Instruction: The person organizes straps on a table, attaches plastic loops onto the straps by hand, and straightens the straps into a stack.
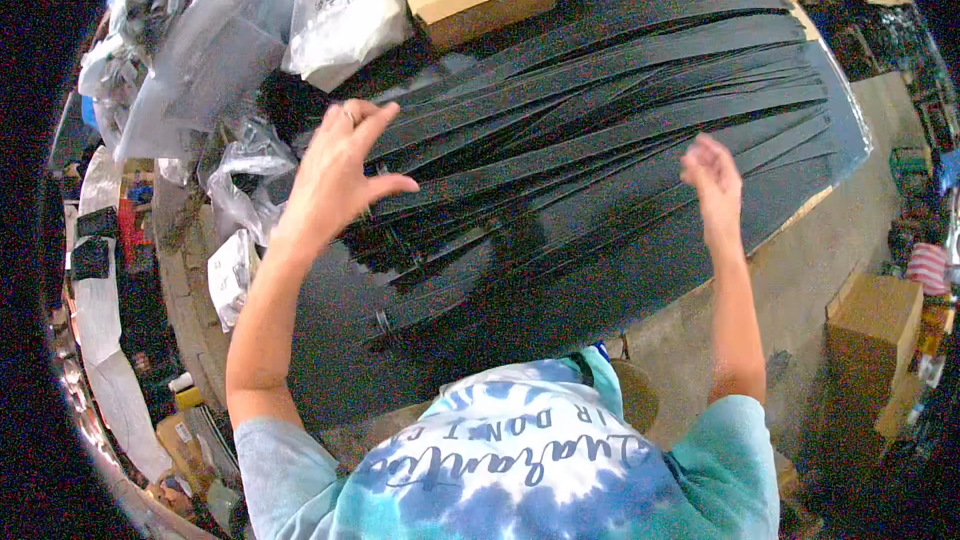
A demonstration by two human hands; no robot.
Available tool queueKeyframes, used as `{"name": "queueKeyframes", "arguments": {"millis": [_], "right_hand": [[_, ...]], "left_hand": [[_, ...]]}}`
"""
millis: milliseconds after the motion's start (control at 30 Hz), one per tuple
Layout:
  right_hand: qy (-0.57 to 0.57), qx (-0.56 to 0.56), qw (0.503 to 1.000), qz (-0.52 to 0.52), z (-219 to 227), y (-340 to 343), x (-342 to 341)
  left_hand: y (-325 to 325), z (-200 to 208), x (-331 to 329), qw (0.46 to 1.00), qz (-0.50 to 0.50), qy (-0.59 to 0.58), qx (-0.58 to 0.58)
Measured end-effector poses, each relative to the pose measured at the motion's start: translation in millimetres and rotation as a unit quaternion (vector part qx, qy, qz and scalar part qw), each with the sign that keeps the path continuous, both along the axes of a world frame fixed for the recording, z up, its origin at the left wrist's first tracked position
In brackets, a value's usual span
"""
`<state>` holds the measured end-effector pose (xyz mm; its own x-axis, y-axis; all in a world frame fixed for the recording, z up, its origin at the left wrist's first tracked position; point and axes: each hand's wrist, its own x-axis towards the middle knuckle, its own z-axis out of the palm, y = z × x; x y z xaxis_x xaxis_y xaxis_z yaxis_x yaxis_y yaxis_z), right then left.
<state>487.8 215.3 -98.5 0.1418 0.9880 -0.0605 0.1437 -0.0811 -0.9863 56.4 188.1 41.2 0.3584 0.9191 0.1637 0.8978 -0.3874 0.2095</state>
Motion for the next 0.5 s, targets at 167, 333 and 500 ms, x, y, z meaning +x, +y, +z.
{"name": "queueKeyframes", "arguments": {"millis": [167,333,500], "right_hand": [[0.158,-0.147,0.976,0.012,-27.8,-103.4,-52.3],[0.298,-0.339,0.892,0.01,-38.4,-165.3,-109.0],[0.419,-0.431,0.794,0.088,-40.3,-178.3,-147.8]], "left_hand": [[-104.4,-42.9,23.5,0.952,-0.074,-0.012,-0.295],[-167.6,-121.0,35.1,0.959,-0.023,0.139,-0.245],[-171.6,-133.8,45.4,0.984,-0.057,0.165,-0.039]]}}
